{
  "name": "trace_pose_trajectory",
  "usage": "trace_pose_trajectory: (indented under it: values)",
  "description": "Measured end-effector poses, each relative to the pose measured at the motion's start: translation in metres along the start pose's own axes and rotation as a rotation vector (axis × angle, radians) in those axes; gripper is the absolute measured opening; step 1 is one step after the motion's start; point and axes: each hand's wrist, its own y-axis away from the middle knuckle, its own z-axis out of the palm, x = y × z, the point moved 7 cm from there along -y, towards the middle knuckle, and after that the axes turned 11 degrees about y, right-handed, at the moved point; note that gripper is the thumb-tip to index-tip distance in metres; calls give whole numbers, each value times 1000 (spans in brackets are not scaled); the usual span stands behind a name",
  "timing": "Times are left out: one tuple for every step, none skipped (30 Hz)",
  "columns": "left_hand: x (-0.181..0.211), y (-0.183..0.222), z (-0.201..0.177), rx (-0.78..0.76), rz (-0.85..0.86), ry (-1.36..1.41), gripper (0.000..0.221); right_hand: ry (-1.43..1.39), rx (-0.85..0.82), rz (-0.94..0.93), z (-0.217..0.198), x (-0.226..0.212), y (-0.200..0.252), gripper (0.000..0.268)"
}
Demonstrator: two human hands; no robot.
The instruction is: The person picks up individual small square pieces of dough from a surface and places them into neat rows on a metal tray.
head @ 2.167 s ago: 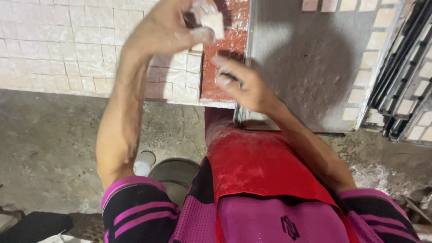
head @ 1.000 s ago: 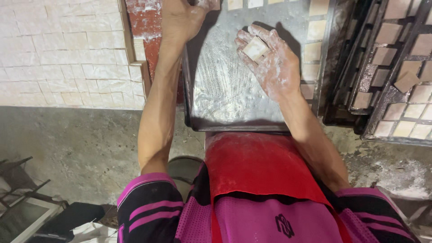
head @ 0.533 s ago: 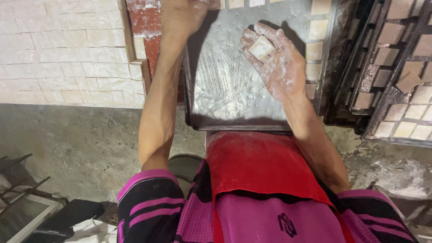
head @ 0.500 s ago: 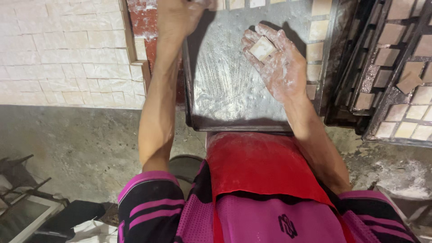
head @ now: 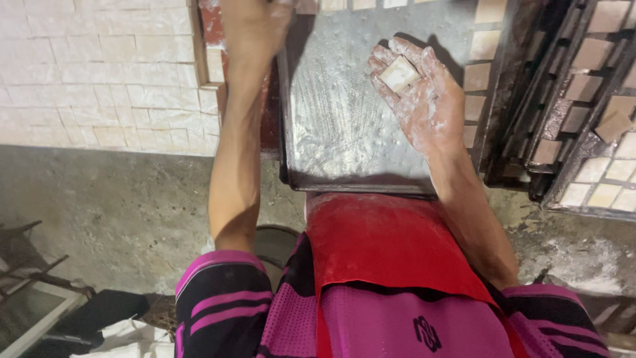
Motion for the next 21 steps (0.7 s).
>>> trace_pose_trajectory:
  values:
    - [11, 1, 2, -5, -24, 61, 4, -37, 9, 3, -4, -3, 5, 67]
    - [19, 2, 7, -11, -48, 121, 7, -74, 18, 5, -7, -6, 11, 66]
    - [24, -1, 16, -14, -71, 184, 9, -107, 26, 6, -12, -11, 16, 65]
    - [26, -3, 38, -65, -115, 226, 11, -58, 45, -24, -17, -19, 24, 66]
    - [28, 0, 64, -111, -164, 263, 18, -9, 59, -48, -23, -27, 34, 66]
    - [23, 5, 90, -122, -305, 288, 17, 40, 74, -71, -28, -36, 44, 66]
    - [19, 14, 118, -132, -449, 307, 18, 110, 103, -105, -34, -45, 55, 69]
    - [27, 12, 137, -101, -354, 244, 19, 180, 133, -139, -42, -56, 67, 71]
    - [33, 8, 155, -72, -256, 180, 22, 250, 162, -175, -50, -66, 74, 74]
    - [38, 4, 168, -44, -158, 116, 26, 226, 154, -186, -58, -74, 79, 76]
    - [30, 3, 180, -61, -231, 114, 22, 201, 146, -196, -66, -81, 84, 78]
    - [22, 1, 192, -78, -304, 111, 21, 175, 139, -207, -74, -86, 88, 81]
    - [16, 2, 203, -98, -374, 107, 23, 168, 143, -199, -82, -88, 91, 83]
    - [15, 4, 207, -101, -391, 84, 20, 160, 148, -190, -90, -91, 92, 85]
    - [15, 6, 208, -104, -408, 61, 18, 153, 152, -183, -98, -93, 93, 88]
    - [15, 7, 208, -107, -424, 38, 16, 146, 138, -190, -103, -95, 94, 88]
    - [20, 4, 210, -100, -365, 52, 13, 140, 121, -200, -106, -96, 93, 88]
    - [25, 3, 210, -93, -305, 66, 10, 135, 104, -209, -109, -98, 93, 89]
    - [29, 2, 209, -83, -250, 78, 8, 138, 101, -210, -111, -99, 93, 89]
    - [32, 2, 207, -69, -234, 93, 3, 142, 98, -211, -112, -100, 93, 89]
    - [35, 2, 202, -54, -215, 105, 5, 144, 92, -213, -112, -100, 92, 89]
